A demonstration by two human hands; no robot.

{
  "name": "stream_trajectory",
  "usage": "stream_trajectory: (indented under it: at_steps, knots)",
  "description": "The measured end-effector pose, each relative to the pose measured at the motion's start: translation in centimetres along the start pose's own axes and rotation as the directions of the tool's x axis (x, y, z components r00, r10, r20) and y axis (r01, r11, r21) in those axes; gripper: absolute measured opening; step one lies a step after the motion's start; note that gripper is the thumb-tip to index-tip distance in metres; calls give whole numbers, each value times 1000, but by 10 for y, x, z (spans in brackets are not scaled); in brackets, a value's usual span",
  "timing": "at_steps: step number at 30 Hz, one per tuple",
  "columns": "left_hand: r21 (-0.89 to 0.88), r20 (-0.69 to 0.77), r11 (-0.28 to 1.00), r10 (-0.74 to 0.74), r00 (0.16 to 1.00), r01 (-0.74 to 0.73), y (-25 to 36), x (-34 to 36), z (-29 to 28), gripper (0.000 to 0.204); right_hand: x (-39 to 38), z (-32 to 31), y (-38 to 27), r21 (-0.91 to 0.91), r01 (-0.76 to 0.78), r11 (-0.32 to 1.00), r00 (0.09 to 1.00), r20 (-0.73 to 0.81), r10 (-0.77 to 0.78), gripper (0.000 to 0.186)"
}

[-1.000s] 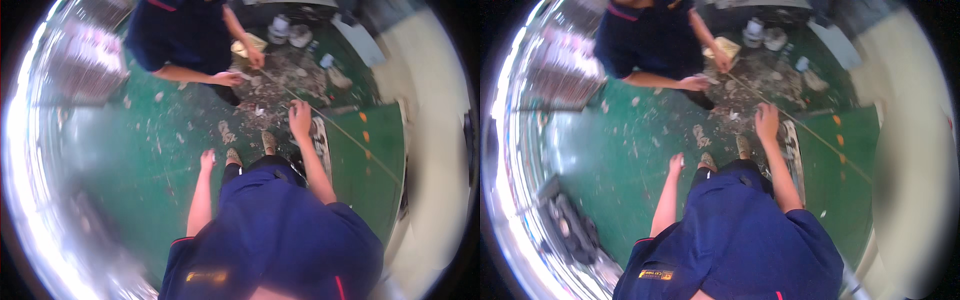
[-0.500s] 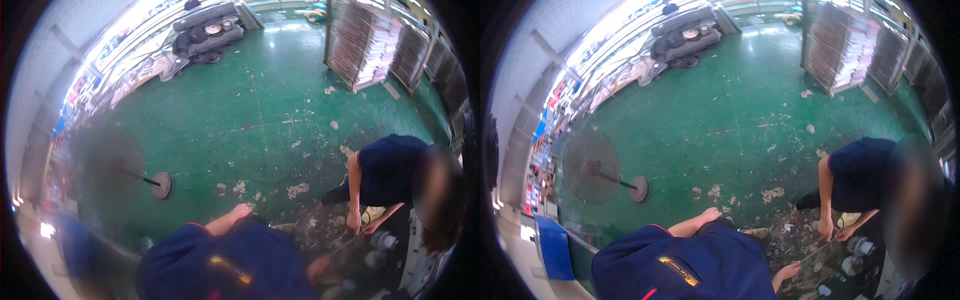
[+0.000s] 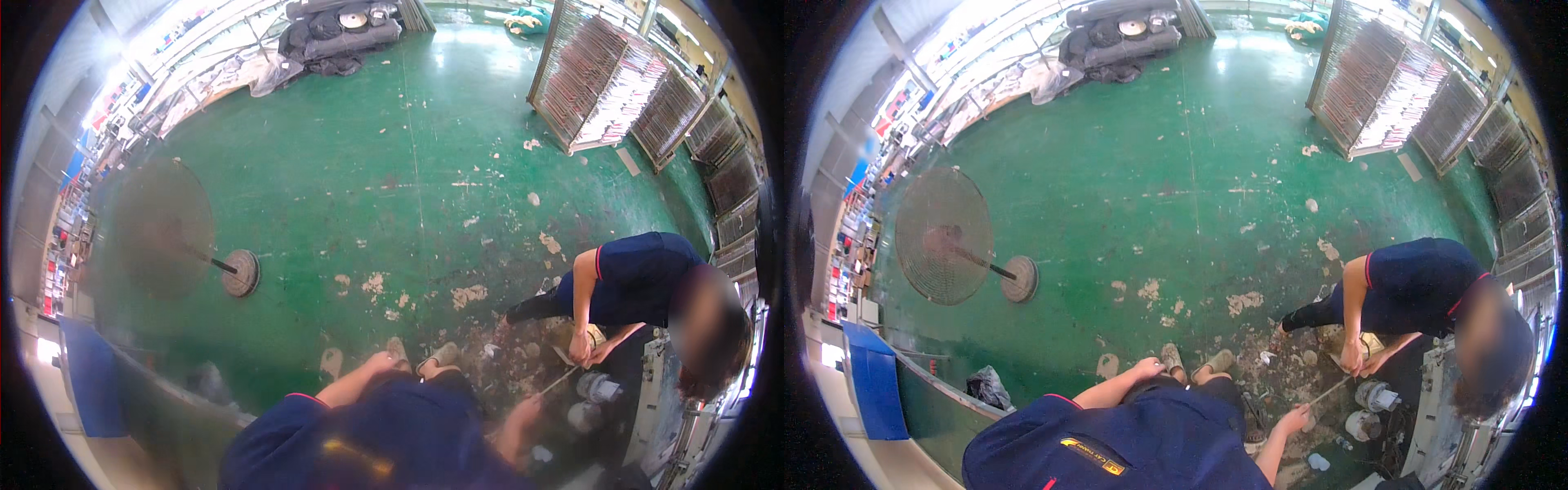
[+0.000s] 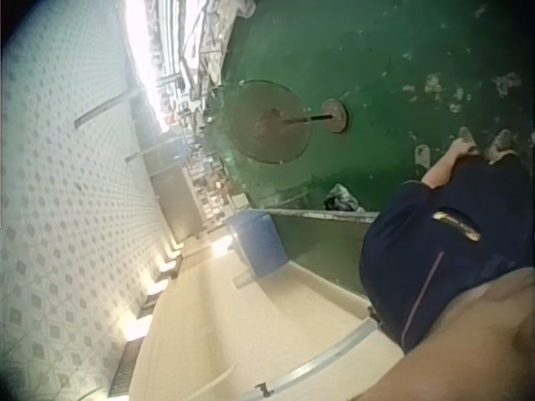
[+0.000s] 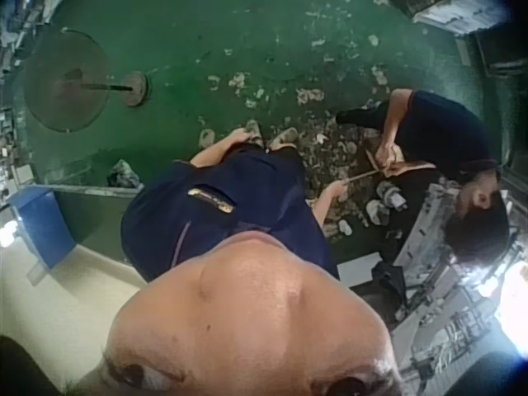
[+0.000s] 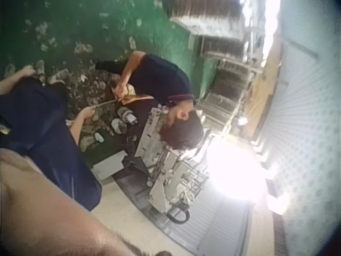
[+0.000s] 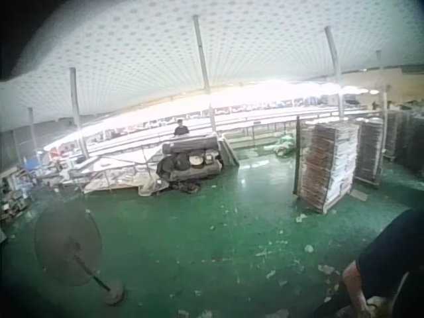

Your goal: Repairing or adjusting a wire/cord on industrial printing machinery.

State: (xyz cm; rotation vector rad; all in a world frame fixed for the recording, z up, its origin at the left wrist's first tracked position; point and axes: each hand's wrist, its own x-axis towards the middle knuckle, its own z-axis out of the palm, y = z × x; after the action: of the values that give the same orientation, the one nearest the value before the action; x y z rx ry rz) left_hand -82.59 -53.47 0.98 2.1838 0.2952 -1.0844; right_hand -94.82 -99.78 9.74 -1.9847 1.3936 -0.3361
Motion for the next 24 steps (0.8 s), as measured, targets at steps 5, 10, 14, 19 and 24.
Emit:
stream_trajectory:
  at_steps: [5,10,14,19,24]
  knots:
    - [39,25,976,-214,976,213,-21,0,-3,52,38,29,53,-319,-24,948,994,92,56,44]
    - [-492,548,867,378,746,-77,232,-58,8,45,64,46,40,179,-37,983,996,-79,52,44]
    - [-435,789,878,479,384,-201,385,-126,83,61,56,19,41,251,-133,959,989,-34,146,44]
    - [-190,527,580,741,416,-792,369,-110,152,31,21,13,48,325,-63,944,990,-103,101,41]
    - [447,347,673,477,808,-589,217,-32,133,38,0,18,49,367,-179,913,984,66,167,42]
